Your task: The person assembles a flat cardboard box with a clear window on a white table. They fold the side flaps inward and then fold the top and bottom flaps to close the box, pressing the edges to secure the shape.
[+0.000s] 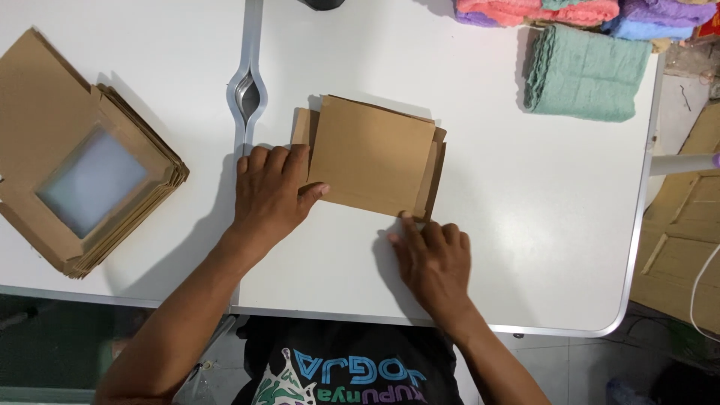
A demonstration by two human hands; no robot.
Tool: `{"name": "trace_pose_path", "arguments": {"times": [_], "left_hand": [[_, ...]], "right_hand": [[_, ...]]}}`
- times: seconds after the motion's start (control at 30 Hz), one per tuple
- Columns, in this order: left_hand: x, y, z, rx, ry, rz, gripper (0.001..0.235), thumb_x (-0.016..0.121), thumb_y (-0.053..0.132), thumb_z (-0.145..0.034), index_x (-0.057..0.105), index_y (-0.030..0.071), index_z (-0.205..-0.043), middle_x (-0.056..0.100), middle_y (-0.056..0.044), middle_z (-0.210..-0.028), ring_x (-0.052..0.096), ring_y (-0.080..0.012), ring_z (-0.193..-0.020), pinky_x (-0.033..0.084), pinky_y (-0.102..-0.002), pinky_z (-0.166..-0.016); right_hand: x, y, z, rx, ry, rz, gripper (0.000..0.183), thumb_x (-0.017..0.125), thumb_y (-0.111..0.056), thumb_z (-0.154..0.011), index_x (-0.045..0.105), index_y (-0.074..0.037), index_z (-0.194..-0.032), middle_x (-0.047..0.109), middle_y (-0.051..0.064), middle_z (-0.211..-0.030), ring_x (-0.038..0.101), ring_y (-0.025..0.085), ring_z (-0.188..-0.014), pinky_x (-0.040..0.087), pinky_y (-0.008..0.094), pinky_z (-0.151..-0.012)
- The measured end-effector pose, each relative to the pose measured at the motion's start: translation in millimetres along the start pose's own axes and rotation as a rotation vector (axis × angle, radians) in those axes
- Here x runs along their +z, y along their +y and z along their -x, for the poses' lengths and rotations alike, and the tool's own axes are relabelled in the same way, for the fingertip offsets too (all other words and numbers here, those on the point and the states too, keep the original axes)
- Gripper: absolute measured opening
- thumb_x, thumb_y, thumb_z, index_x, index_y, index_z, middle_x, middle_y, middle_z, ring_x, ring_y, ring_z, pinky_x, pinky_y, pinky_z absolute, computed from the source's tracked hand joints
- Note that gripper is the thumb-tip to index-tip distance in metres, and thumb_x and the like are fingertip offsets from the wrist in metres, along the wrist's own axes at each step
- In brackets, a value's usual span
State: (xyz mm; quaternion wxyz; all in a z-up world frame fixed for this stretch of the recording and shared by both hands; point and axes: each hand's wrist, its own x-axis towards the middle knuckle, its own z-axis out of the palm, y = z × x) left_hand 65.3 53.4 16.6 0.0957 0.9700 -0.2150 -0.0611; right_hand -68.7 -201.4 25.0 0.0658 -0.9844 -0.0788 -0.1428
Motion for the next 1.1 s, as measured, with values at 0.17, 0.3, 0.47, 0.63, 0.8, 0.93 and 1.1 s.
{"name": "trace_pose_path", "arguments": {"times": [0.17, 0.3, 0.47, 0.63, 0.8, 0.93, 1.1], "left_hand": [[6, 2, -8, -0.002, 0.097, 0.152, 0.061, 0.077, 0.050, -0.086, 0.062, 0.015, -0.132, 0.062, -0.010, -0.110, 0.056, -0.0339, -0.107, 0.041, -0.048, -0.088], [13, -1, -4, 0.001, 0.279, 0.547, 0.040, 0.088, 0.026, -0.074, 0.067, 0.014, -0.105, 0.063, -0.003, -0.095, 0.059, -0.0325, -0.102, 0.043, -0.046, -0.085], [6, -8, 17, 0.317, 0.424, 0.429, 0.023, 0.082, 0.014, -0.080, 0.062, 0.025, -0.075, 0.063, 0.011, -0.084, 0.061, -0.0221, -0.102, 0.043, -0.040, -0.092], [0, 0, 33, 0.477, 0.346, 0.134, 0.010, 0.069, 0.019, -0.094, 0.073, 0.027, -0.089, 0.071, 0.011, -0.099, 0.060, -0.0186, -0.112, 0.044, -0.044, -0.097], [16, -8, 35, 0.441, 0.375, 0.172, 0.009, 0.068, 0.017, -0.091, 0.074, 0.024, -0.089, 0.067, 0.008, -0.098, 0.059, -0.0187, -0.109, 0.040, -0.040, -0.095], [24, 3, 27, 0.298, 0.446, 0.268, 0.029, 0.073, 0.043, -0.096, 0.064, 0.019, -0.082, 0.072, 0.004, -0.093, 0.063, -0.0229, -0.109, 0.042, -0.044, -0.096], [24, 15, 22, 0.044, 0.393, 0.325, 0.061, 0.081, 0.038, -0.087, 0.056, 0.010, -0.136, 0.068, 0.001, -0.083, 0.060, -0.0305, -0.106, 0.038, -0.052, -0.094]], "right_hand": [[2, 8, 0, 0.112, -0.096, -0.123, 0.032, 0.069, -0.039, -0.098, 0.078, -0.013, -0.116, 0.064, 0.006, -0.074, 0.064, 0.027, -0.072, 0.048, 0.038, -0.064], [-21, -1, -18, 0.551, -0.217, -0.410, 0.054, 0.077, -0.027, -0.090, 0.060, 0.002, -0.132, 0.071, 0.016, -0.072, 0.071, 0.040, -0.071, 0.052, 0.051, -0.063], [-18, 16, -17, 0.452, -0.113, -0.563, 0.035, 0.071, -0.015, -0.090, 0.067, -0.004, -0.123, 0.073, 0.010, -0.068, 0.070, 0.035, -0.061, 0.051, 0.043, -0.055], [-10, 34, -9, 0.199, -0.191, -0.399, 0.025, 0.064, -0.015, -0.096, 0.079, -0.023, -0.114, 0.074, 0.000, -0.069, 0.068, 0.027, -0.055, 0.051, 0.036, -0.050], [-31, 33, -23, 0.221, -0.350, -0.487, 0.045, 0.069, -0.015, -0.073, 0.078, -0.025, -0.116, 0.072, 0.003, -0.068, 0.070, 0.034, -0.060, 0.054, 0.043, -0.053], [6, 35, -8, 0.296, -0.253, -0.378, 0.032, 0.073, -0.040, -0.092, 0.074, -0.013, -0.075, 0.062, 0.007, -0.051, 0.066, 0.031, -0.049, 0.049, 0.039, -0.044], [-2, 12, -19, 0.520, -0.182, -0.281, 0.044, 0.078, -0.033, -0.088, 0.064, -0.008, -0.122, 0.067, 0.007, -0.056, 0.070, 0.034, -0.055, 0.053, 0.047, -0.053]]}}
